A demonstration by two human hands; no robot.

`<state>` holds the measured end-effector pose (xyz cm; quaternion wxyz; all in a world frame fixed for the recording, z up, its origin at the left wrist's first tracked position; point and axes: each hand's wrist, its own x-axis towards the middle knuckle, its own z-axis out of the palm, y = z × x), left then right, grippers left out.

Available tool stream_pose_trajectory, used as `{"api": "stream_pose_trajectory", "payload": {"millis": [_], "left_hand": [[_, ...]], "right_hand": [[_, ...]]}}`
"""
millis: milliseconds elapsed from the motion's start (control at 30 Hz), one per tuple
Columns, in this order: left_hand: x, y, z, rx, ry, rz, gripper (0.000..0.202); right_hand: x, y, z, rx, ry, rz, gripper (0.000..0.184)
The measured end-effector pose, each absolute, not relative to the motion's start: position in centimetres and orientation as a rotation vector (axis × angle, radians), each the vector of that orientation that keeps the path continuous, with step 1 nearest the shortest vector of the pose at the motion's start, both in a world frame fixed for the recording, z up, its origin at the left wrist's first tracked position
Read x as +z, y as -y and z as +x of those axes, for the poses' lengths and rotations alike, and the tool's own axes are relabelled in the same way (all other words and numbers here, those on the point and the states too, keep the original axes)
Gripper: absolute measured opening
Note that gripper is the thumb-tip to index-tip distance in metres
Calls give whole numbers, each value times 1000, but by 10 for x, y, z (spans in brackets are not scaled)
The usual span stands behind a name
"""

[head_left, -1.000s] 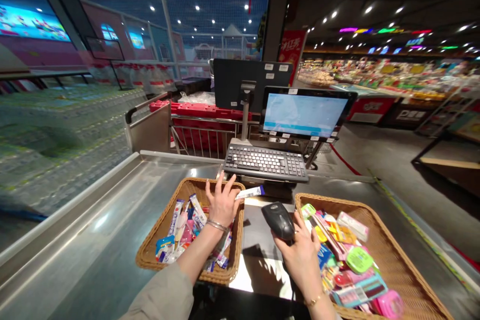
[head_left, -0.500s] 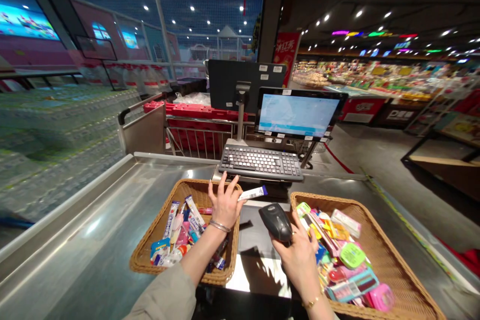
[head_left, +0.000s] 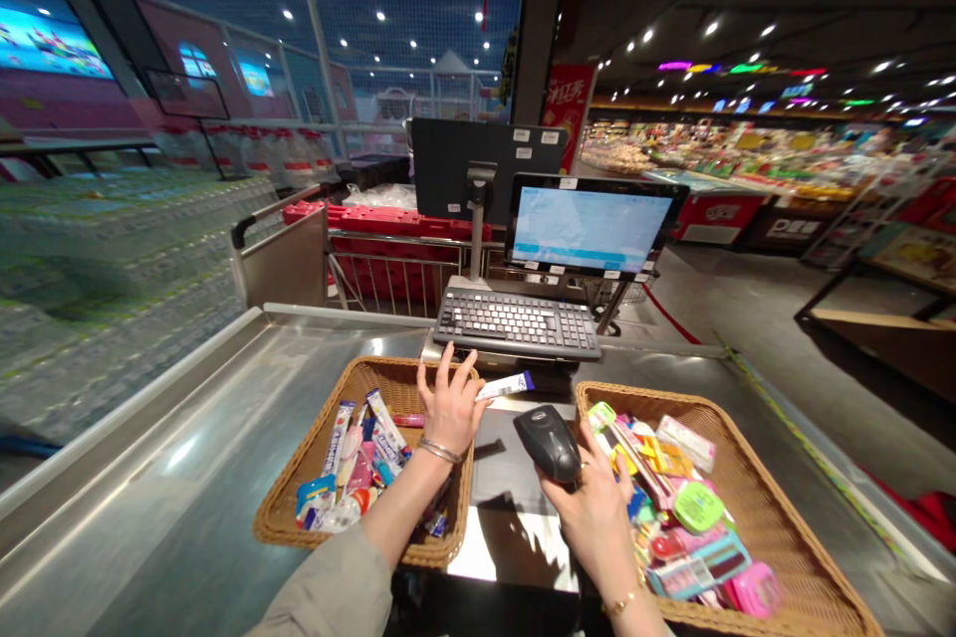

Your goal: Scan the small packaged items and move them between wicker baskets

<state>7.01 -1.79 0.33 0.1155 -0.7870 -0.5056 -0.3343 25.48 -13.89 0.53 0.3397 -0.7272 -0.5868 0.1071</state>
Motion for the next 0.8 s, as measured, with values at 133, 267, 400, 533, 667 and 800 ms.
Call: {"api": "stream_pose_trajectory", "payload": {"millis": [133,267,400,533,667,800], "left_hand": [[4,18,70,-959,1484,-2311,13],[5,17,71,-960,1481,-2314,15],[5,17,73,-971,1476,-2324,16],[6,16,76,-976,1467,-2337,15],[5,14,82,-955,1460,-2361,14],[5,12,91,-961,1416,-2387,15]], "right_hand": [[6,138,254,303,1514,-1869,16],[8,138,255,345,1503,-1865,15],[8,138,256,364,1517,-1842,16],[7,138,259,309,1506,-1862,16],[4,139,268,138,1473,-1917,21],[0,142,283,-14,1436,-1970,26]]}}
